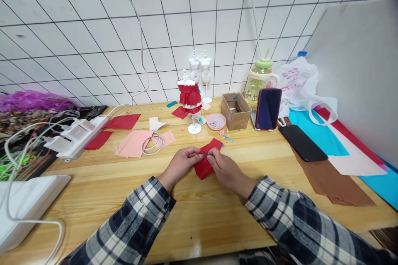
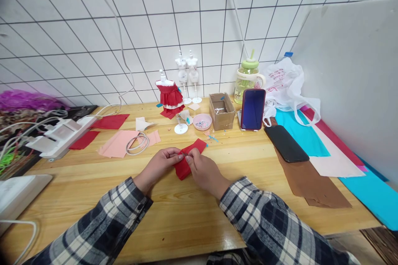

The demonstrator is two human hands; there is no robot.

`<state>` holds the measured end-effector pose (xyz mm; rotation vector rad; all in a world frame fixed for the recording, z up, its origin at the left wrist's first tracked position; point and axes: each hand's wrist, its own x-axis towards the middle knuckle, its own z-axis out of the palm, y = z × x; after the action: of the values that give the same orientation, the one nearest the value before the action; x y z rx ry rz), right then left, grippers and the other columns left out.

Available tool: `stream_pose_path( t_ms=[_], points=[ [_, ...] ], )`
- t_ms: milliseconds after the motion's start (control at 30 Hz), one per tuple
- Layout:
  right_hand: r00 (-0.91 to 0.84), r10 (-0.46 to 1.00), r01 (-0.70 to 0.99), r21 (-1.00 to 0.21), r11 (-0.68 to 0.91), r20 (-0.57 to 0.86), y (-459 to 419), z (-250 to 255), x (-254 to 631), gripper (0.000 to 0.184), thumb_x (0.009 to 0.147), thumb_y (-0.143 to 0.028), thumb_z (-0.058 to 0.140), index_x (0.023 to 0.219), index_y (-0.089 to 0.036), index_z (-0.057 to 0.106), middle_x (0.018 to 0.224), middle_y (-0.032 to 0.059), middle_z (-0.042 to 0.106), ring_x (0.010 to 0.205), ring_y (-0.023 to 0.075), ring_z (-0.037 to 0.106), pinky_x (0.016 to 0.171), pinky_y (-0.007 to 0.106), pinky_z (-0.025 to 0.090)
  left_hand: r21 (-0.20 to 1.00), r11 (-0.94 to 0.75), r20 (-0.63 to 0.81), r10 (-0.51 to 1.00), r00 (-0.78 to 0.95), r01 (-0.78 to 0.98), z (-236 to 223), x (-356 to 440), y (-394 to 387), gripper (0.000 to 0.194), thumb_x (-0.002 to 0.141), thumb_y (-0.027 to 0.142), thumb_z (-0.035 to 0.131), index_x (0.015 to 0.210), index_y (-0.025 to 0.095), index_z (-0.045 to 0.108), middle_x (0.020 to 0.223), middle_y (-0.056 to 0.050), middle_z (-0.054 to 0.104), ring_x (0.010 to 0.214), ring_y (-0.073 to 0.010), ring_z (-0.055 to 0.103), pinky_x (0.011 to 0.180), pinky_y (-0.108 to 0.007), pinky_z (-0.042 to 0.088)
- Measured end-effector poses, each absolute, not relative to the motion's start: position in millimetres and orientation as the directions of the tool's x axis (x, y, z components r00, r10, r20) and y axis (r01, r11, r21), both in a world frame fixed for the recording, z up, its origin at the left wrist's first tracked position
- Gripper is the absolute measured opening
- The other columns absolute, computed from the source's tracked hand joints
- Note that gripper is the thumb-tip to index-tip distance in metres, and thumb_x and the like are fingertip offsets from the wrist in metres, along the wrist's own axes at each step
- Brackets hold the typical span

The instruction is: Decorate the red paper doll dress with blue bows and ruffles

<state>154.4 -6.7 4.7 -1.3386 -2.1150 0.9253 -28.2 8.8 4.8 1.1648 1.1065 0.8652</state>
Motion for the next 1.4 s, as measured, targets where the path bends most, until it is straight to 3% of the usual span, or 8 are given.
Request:
stream_pose_path(
  t_ms=[1400],
  points=[
    [-0.453, 0.89, 0.523, -0.796, 0.304, 0.042, -1, -6, 159, 0.022, 0.098, -0.038, 0.028, 0.087, -0.023, 0.04, 0.073, -0.0015, 0.051, 0.068, 0.0157, 0.049, 0.063, 0.027, 0.032, 0.963, 0.264, -0.246, 0.945, 0.215, -0.061, 9, -27, 8, 0.031, 0.062, 0.035, 0.081, 0.081, 0.014, 0.07, 0.074, -0.001, 0.071, 0.065, -0.0123, 0.058, 0.068, -0.025, 0.042]
  ],
)
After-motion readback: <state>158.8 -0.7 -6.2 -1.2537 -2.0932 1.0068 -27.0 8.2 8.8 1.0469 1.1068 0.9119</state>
